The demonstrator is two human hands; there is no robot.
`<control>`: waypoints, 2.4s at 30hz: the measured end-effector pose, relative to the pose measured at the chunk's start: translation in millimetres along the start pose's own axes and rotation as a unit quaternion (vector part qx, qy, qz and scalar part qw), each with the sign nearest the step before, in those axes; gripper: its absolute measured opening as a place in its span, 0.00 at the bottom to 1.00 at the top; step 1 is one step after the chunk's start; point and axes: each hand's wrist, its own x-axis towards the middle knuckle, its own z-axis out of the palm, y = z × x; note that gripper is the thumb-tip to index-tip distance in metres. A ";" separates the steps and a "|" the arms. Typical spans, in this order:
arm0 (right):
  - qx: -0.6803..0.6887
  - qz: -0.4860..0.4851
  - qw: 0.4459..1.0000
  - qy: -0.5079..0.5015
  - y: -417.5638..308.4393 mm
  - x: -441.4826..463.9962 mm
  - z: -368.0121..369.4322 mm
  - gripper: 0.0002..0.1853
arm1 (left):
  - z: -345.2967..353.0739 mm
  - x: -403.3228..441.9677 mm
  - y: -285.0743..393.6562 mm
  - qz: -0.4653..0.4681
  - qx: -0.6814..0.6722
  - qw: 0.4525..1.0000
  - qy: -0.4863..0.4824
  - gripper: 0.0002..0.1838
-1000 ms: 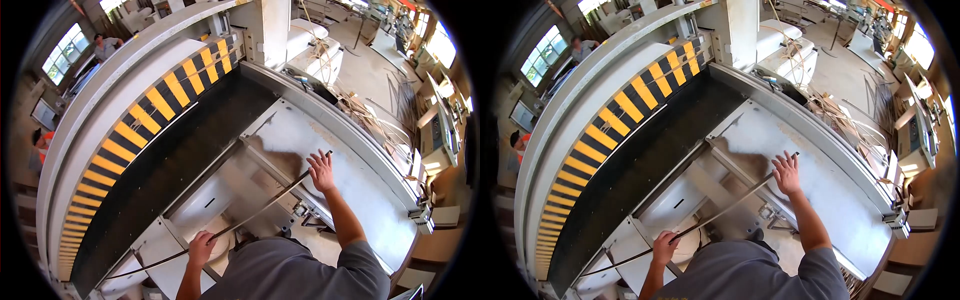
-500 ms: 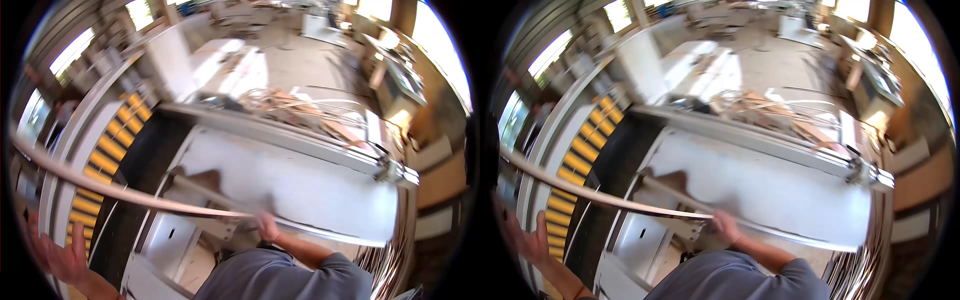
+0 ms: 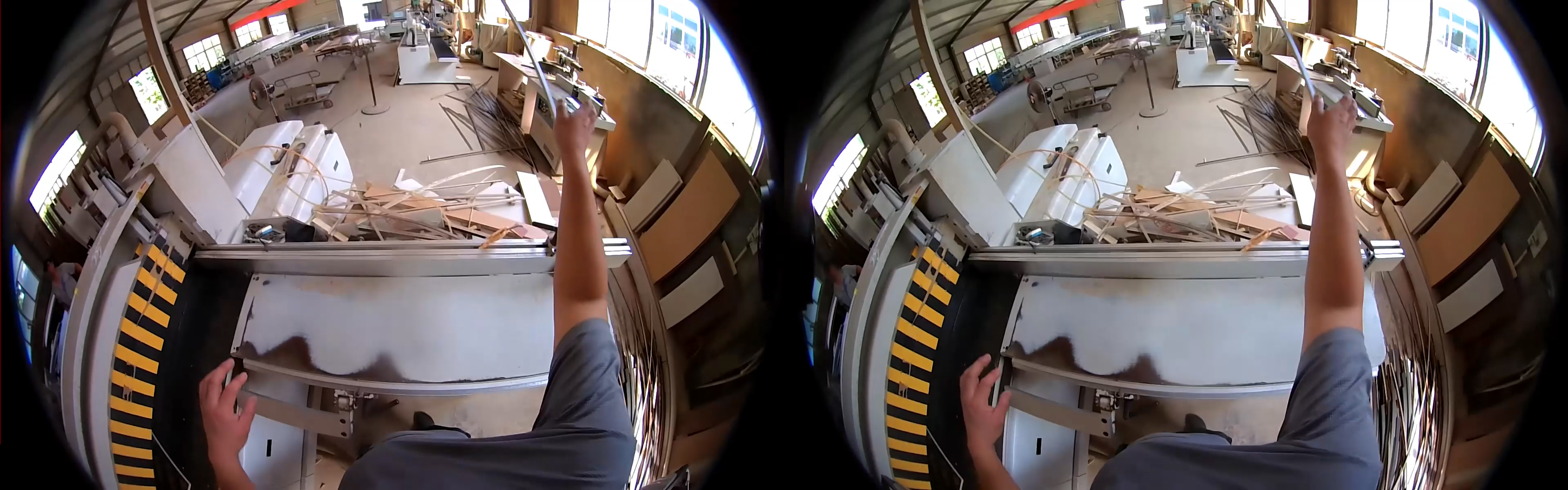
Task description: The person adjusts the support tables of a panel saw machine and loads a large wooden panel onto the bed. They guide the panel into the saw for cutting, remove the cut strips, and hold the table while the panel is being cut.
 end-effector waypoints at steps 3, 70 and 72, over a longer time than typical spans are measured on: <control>0.131 -0.064 0.988 -0.060 -73.8 -43.9 -23.7 0.35 | 24.7 -44.9 -25.4 -0.110 -0.051 0.993 -0.009 0.25; -0.039 -0.241 0.770 -0.590 -248.0 -744.9 -136.5 0.36 | 75.4 -508.8 -328.2 -0.537 0.187 0.730 0.378 0.29; -0.022 -0.235 0.776 -0.585 -240.5 -748.1 -134.1 0.36 | 54.8 -488.4 -329.4 -0.509 0.189 0.751 0.376 0.30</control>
